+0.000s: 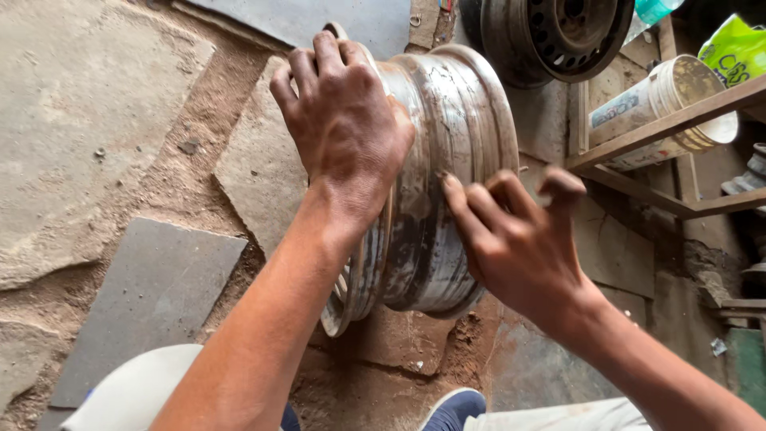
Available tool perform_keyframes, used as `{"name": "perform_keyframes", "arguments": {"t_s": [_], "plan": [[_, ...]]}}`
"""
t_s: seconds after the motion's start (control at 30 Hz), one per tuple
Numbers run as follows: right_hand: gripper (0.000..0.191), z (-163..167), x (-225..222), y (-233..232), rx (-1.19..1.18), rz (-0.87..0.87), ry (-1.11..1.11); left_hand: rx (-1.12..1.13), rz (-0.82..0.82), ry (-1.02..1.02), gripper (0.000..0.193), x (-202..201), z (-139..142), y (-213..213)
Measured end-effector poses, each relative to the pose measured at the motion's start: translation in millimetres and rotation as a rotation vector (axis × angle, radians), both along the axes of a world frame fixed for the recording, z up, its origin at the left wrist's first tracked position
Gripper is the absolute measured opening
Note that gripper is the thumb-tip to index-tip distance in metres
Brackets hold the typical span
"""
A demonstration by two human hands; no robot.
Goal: The person scrubs a metal wheel rim with a small abrasive tool, rotating the rim to clean different sections. The person works on the rim while sitting on the floor in a workshop.
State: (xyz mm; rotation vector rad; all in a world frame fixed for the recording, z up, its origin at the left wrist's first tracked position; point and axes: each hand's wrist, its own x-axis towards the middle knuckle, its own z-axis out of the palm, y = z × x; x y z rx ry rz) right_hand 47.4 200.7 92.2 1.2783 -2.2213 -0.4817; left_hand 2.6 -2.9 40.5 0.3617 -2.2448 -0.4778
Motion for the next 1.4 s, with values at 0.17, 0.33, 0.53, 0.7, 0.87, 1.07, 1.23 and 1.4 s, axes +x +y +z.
{"name": "perform_keyframes", "arguments": {"t_s": [0.17,0.33,0.53,0.7,0.87,1.07,1.23,1.4], "plan": [[0.033,7.9,-33.3,2.5,-0.099,0.028,-0.092,0.006,-0.027,0.039,0.047,3.5,-0.2,3.1],[0.032,-7.6,-36.9,7.1,0.039,0.174,-0.036,0.024,-0.027,-0.022,0.048,4.8,-2.2,-0.4],[0.027,-7.4,-35.7,-0.8,-0.169,0.210,-0.236,0.052,-0.042,0.009,0.052,2.7,-3.9,-2.7],[0.030,2.2,-18.8,-4.5,-0.048,0.150,-0.153,0.012,-0.037,0.000,0.054,0.9,0.2,-5.9],[0.028,7.0,-24.7,-17.8,-0.172,0.170,-0.110,0.015,-0.028,0.050,0.050,6.8,4.7,-7.5],[0.026,18.3,-22.9,-21.7,-0.168,0.181,-0.192,0.048,-0.090,-0.038,0.045,12.9,6.5,-11.1],[0.029,11.5,-27.3,-23.4,-0.206,0.171,-0.255,-0.006,-0.027,-0.032,0.066,15.8,12.1,-14.9],[0.026,16.1,-59.3,-33.6,-0.169,0.131,-0.255,0.013,-0.082,-0.098,0.061,22.6,22.5,-18.1]]}}
